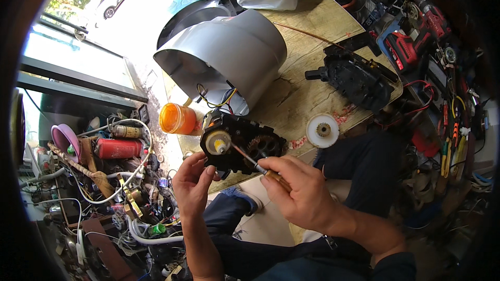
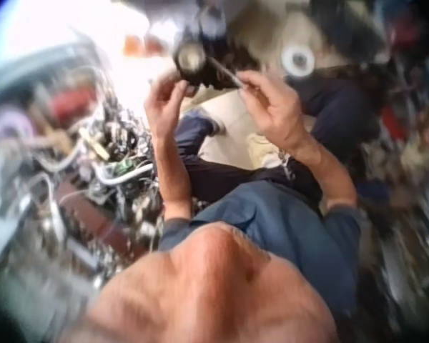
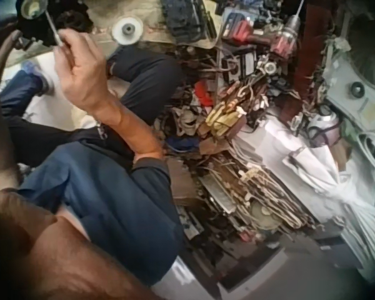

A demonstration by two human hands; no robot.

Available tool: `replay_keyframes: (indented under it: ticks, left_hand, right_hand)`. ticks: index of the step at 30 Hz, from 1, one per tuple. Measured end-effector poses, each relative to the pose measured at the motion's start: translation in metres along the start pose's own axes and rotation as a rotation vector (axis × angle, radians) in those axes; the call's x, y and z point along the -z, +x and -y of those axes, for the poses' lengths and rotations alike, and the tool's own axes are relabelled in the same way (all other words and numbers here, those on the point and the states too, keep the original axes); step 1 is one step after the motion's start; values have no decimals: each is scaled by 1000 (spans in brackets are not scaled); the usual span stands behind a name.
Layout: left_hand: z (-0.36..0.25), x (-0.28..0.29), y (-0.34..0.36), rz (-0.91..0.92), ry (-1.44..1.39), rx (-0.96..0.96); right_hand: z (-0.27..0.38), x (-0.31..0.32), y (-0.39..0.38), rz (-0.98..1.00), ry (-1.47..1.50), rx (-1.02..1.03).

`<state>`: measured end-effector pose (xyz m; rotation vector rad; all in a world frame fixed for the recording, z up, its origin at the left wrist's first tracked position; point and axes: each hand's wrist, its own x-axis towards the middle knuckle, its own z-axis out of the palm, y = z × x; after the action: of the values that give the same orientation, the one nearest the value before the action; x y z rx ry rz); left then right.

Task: The person applies orange grease to a small white plastic gear using a screwdriver, then installs the gear onto a motor shaft and attaches a larger beige gear to the assembly.

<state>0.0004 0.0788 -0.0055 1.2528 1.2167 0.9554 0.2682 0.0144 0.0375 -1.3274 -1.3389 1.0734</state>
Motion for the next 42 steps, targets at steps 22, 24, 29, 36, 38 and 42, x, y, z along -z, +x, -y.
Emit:
replay_keyframes:
  ticks: [22,24,29,36,38,42]
  left_hand:
    - [-11,9,4,38,200,-129]
    - [-19,16,4,35,132,-82]
    - [-14,59,23,-356,405,-104]
    - [27,79,74,-506,433,-71]
    - [31,77,77,-501,437,-79]
    - [28,77,77,-489,417,-82]
  right_hand:
    - [71,27,45,9,-261,138]
    - [106,5,83,181,-381,216]
    - [114,-78,172,431,-813,390]
    - [80,-150,232,469,-1075,391]
    - [73,-158,236,458,-1099,393]
    - [71,-165,239,495,-1133,334]
